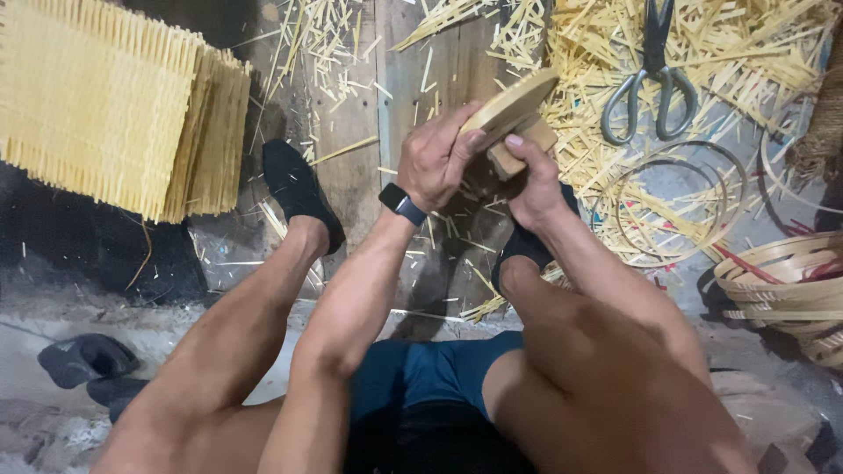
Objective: The person places a circular bamboo frame onto a flat woven bamboo mat, presses it down, and uses shears to trim the excess matting around the frame's edge. The person repeats this process with multiple mats and frames, stacking the finished circular pieces.
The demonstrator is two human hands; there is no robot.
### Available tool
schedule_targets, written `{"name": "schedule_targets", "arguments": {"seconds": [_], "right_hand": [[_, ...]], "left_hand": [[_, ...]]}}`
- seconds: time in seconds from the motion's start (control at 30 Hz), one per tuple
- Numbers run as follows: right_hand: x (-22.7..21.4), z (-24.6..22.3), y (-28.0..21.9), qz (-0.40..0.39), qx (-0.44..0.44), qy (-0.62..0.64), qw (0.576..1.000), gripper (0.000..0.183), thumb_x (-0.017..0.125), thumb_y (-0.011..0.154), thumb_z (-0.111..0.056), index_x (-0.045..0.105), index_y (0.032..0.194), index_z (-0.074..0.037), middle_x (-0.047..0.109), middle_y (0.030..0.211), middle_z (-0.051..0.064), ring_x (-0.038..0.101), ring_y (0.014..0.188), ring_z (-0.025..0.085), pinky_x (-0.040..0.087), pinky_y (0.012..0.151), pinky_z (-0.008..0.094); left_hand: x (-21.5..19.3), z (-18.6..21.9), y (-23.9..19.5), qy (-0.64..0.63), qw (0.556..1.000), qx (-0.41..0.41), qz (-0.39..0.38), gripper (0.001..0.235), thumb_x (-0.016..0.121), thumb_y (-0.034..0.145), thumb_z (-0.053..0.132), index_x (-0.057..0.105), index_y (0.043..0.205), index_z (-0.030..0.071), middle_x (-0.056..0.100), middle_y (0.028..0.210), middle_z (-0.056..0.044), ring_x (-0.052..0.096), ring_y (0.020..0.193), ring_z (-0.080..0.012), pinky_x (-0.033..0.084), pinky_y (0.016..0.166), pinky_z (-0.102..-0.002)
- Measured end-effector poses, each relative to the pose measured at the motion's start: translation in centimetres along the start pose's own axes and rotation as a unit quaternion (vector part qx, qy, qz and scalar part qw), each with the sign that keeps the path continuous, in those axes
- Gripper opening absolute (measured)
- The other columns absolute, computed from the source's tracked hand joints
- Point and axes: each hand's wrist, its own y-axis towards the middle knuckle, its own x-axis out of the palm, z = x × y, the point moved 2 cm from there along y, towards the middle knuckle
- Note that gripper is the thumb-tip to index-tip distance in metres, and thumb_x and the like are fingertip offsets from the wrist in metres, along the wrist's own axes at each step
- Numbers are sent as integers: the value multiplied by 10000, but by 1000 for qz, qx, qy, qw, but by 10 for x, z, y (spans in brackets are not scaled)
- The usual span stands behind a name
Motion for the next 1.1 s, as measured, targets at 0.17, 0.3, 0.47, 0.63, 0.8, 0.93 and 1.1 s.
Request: {"name": "schedule_targets", "arguments": {"seconds": [0.17, 0.3, 0.47, 0.63, 0.8, 0.93, 1.1], "right_hand": [[-23, -28, -22, -103, 9, 12, 995, 605, 598, 930, -409, 527, 1372, -2, 635, 1091, 124, 625, 960, 274, 515, 651, 406], [-23, -52, -51, -5, 31, -23, 999, 705, 632, 854, -439, 548, 1404, -6, 676, 1165, 142, 671, 1006, 285, 583, 834, 423], [-42, -64, -66, 52, -21, -12, 998, 622, 651, 883, -346, 541, 1403, -22, 665, 1165, 115, 682, 1019, 262, 568, 878, 431], [-57, -53, -60, 78, -44, -12, 996, 599, 650, 888, -301, 549, 1393, 6, 672, 1183, 125, 689, 1044, 278, 568, 934, 436], [-39, -40, -50, 26, -3, -6, 1000, 658, 665, 879, -348, 514, 1428, -19, 645, 1216, 140, 659, 1062, 292, 552, 891, 465], [-11, -28, -27, -20, -6, -32, 999, 680, 588, 949, -413, 445, 1505, -49, 582, 1349, 131, 599, 1231, 256, 512, 1050, 430], [-12, -20, -7, 34, 9, -47, 998, 726, 303, 1027, -559, 467, 1484, -18, 640, 1406, 156, 648, 1292, 215, 539, 1060, 350]], "left_hand": [[-4, -89, -7, -51, 971, -225, 60, 397, 526, 1076, 377, 738, 1236, 81, 798, 1062, -170, 788, 947, -252, 613, 799, -361], [-42, -198, -65, 77, 950, -300, -43, 388, 551, 1045, 336, 727, 1117, -1, 740, 981, -252, 714, 926, -374, 559, 829, -451], [-86, -316, -129, 230, 792, -418, -380, 421, 700, 848, 353, 765, 1053, -9, 740, 1016, -271, 758, 994, -373, 584, 892, -438], [-47, -307, -39, -525, 750, -398, 49, 242, 718, 1048, 301, 701, 1106, 66, 706, 1027, -90, 659, 907, -208, 509, 786, -368], [79, -217, -5, -198, 874, -443, -29, 349, 574, 982, 383, 667, 1122, 77, 753, 1060, -134, 707, 938, -226, 565, 814, -403], [126, -167, -65, -272, 799, -529, -90, 548, 676, 996, 481, 736, 1215, -19, 733, 1131, -136, 672, 992, -184, 517, 898, -345], [71, -184, -70, -334, 824, -403, 215, 462, 754, 906, 320, 690, 1173, -52, 745, 1041, -96, 675, 893, -164, 564, 799, -330]]}}
